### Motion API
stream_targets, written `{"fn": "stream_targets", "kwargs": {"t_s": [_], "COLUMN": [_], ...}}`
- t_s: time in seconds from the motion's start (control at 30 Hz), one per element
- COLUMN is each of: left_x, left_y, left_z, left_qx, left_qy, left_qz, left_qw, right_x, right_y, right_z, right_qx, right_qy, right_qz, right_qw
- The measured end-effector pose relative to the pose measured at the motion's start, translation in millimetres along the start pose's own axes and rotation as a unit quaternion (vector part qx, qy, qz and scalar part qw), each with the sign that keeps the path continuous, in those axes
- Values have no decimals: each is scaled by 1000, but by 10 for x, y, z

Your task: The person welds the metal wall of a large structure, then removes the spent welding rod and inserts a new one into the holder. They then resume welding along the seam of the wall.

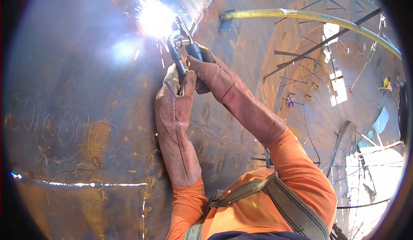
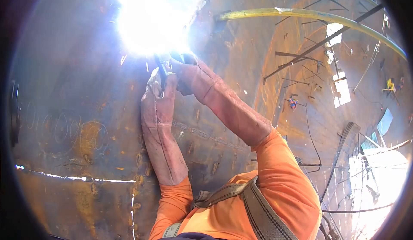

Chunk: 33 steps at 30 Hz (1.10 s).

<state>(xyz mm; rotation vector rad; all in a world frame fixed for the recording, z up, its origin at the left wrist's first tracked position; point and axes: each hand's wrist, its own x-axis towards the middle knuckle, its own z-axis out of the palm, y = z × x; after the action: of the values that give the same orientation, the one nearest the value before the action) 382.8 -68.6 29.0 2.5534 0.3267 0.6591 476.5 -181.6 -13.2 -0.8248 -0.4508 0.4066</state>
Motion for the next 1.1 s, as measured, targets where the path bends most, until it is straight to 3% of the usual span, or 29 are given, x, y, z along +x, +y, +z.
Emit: {"fn": "stream_targets", "kwargs": {"t_s": [0.1, 0.17, 0.23, 0.3, 0.37, 0.4, 0.43, 0.5, 0.8, 0.83, 0.9, 1.1], "left_x": [28, 67, 107, 103, 40, -7, 40, 53, 17, 24, 31, -12], "left_y": [-54, -165, -320, -278, -10, 12, 9, -32, 31, 35, 83, -22], "left_z": [21, 63, 89, 68, -11, -21, -69, -15, -33, -40, -71, 26], "left_qx": [-3, -13, 1, 15, 112, -26, -14, -47, -21, -21, -1, 6], "left_qy": [2, 4, 10, 16, -24, -9, -54, -34, -17, -18, -55, 15], "left_qz": [0, 6, 56, 104, -98, 1, -1, 48, 37, 37, -17, 19], "left_qw": [1000, 1000, 998, 994, 988, 1000, 998, 997, 999, 999, 998, 1000], "right_x": [95, 69, 5, 129, 129, 117, 109, 95, -38, 73, 34, 10], "right_y": [97, 82, -9, 237, 241, 215, 213, 191, -113, 47, 5, 56], "right_z": [-45, -105, -41, -34, -57, -59, -51, -54, 69, 9, 11, -18], "right_qx": [-15, 14, -89, -63, -40, -34, -29, -24, -51, -33, -38, -5], "right_qy": [2, -47, 6, 62, 60, 54, 53, 48, 47, 33, 33, 38], "right_qz": [3, -16, -29, -49, -39, -34, -31, -22, 35, 5, 13, 14], "right_qw": [1000, 999, 996, 995, 997, 997, 998, 998, 997, 999, 999, 999]}}
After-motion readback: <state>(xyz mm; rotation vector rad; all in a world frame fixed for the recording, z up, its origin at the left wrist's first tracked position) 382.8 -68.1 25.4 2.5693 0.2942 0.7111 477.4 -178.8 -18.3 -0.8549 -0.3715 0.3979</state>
